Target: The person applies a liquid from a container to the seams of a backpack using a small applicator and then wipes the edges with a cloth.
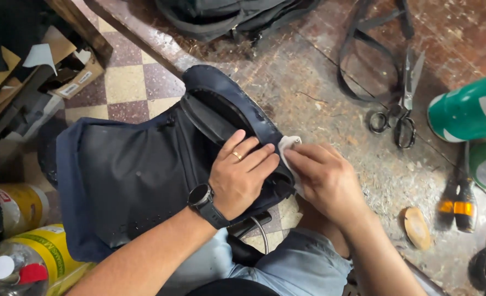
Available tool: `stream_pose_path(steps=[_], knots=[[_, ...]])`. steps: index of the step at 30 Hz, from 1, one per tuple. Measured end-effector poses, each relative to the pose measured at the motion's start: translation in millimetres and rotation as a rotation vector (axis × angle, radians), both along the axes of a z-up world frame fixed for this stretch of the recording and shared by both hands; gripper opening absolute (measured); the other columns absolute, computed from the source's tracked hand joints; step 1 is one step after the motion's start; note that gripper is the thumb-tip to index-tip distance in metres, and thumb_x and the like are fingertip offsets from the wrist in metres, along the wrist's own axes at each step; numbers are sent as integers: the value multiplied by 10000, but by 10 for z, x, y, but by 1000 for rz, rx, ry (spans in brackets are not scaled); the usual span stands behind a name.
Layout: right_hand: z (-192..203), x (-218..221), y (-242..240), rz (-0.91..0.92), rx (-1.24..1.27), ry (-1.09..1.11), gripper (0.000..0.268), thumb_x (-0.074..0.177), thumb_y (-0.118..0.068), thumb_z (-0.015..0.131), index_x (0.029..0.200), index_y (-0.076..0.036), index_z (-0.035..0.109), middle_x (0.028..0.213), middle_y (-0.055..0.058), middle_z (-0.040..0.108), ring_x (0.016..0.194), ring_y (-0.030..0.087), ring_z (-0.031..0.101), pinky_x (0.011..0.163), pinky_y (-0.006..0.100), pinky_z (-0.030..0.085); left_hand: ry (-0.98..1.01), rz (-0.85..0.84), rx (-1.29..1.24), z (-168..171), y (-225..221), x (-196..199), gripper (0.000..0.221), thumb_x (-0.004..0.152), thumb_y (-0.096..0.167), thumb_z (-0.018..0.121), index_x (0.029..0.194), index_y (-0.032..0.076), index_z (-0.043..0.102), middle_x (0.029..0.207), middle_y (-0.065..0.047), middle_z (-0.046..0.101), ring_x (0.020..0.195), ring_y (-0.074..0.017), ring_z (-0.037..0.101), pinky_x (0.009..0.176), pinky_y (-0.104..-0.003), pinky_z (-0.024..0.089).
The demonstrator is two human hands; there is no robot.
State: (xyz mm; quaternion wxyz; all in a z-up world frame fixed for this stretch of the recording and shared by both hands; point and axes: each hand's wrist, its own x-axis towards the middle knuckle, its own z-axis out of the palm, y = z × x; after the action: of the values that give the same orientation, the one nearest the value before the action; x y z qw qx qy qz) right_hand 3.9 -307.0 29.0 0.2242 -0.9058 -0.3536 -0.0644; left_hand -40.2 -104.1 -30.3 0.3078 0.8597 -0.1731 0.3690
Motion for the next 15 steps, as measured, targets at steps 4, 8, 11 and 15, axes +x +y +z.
stream_pose_path(steps=[4,8,11,15], knots=[[-106,341,303,128,98,-87,245,944,-71,671,1155,-84,794,1109,172,751,1007,448,724,834,520,605,1,16,6,-45,-31,4,233,1100,250,574,1079,177,793,1117,-14,766,1166,-264,701,1212,-505,458],[158,141,-16,131,-26,-7,250,925,-82,670,1141,-127,788,1073,126,735,998,410,719,827,504,609,23,9,-31,-8,-46,-3,247,1111,230,561,1077,165,797,1106,-18,769,1166,-268,703,1213,-510,458],[-57,295,46,155,-49,-58,283,950,-145,678,1215,-135,778,1117,137,738,1016,414,727,844,493,612,37,2,-35,-51,-49,-5,254,1117,219,552,1099,157,798,1117,-18,769,1190,-271,694,1207,-500,469],[-82,584,404,231,93,-136,271,1007,-92,625,1237,-61,764,1127,178,717,1032,450,714,837,486,610,48,0,-2,-20,-23,12,258,1122,232,538,1095,147,780,1111,-14,762,1194,-259,691,1212,-499,468]])
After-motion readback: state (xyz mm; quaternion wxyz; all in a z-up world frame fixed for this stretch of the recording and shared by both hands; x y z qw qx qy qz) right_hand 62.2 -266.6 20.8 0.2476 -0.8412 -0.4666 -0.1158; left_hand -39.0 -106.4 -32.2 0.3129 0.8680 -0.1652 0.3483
